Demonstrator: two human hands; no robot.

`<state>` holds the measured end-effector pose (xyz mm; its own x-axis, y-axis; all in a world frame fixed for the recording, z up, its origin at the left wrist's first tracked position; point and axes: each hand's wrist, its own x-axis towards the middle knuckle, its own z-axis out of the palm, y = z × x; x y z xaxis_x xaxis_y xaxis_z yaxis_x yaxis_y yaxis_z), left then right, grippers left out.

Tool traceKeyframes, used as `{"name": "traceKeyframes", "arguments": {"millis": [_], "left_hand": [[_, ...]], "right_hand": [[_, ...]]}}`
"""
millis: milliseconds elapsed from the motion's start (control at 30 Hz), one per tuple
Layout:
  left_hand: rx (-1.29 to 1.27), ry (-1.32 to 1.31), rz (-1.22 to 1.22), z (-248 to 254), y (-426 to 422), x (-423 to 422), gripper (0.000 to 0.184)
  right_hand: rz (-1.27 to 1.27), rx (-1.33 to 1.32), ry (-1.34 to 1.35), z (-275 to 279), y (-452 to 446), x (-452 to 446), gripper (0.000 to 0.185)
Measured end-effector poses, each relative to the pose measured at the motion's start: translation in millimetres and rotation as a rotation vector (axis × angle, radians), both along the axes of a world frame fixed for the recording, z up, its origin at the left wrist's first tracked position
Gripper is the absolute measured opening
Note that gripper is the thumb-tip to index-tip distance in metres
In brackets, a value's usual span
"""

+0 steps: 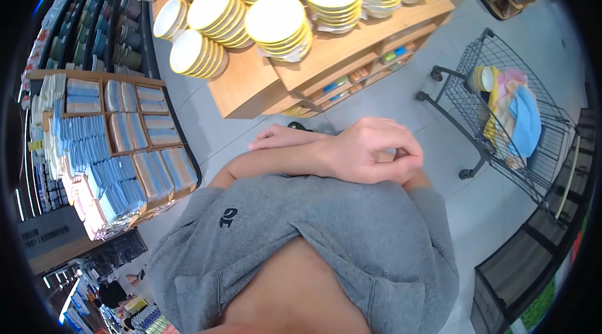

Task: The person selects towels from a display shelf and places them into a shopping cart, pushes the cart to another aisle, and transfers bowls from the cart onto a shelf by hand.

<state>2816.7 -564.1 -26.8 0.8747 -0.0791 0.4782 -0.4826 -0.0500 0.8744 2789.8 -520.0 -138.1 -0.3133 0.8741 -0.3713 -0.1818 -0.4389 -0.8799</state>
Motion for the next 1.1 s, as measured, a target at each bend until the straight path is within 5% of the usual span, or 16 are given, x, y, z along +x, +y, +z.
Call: {"name": "traceKeyframes", "arguments": {"millis": [333,433,633,833,967,1033,1100], "left_hand": [[0.014,0.027,-0.425,-2.8,-154.4,78.2,0.006],[0.019,0.073,-0.576,-2.2,-171.7,87.6,0.007],[-0.008,0.280,-0.807,-15.8,-197.9,120.5,0.007],[-0.109,0.124,-1.068,-29.5,-208.2,181.7,0.006],[-0.044,0.166,-1.029,-37.3,-185.3,262.9,0.008],[-0.074,0.326,-1.005,-37.2,-176.3,301.2,0.008],[-0.135,0.348,-0.898,-43.6,-172.2,338.9,0.009]], "right_hand": [[-0.391,0.002,0.216,-20.6,-140.4,80.4,0.039],[-0.395,0.047,0.245,-15.6,-182.9,109.8,0.038],[-0.900,0.101,0.346,-8.8,-223.7,144.0,0.030],[-0.978,0.177,0.449,-30.7,-232.2,217.6,0.033],[-0.911,0.337,0.719,-46.5,-249.8,288.6,0.038],[-1.009,0.243,0.698,-43.6,-258.3,316.9,0.041],[-1.267,-0.051,0.402,-30.2,-262.3,340.9,0.045]]}}
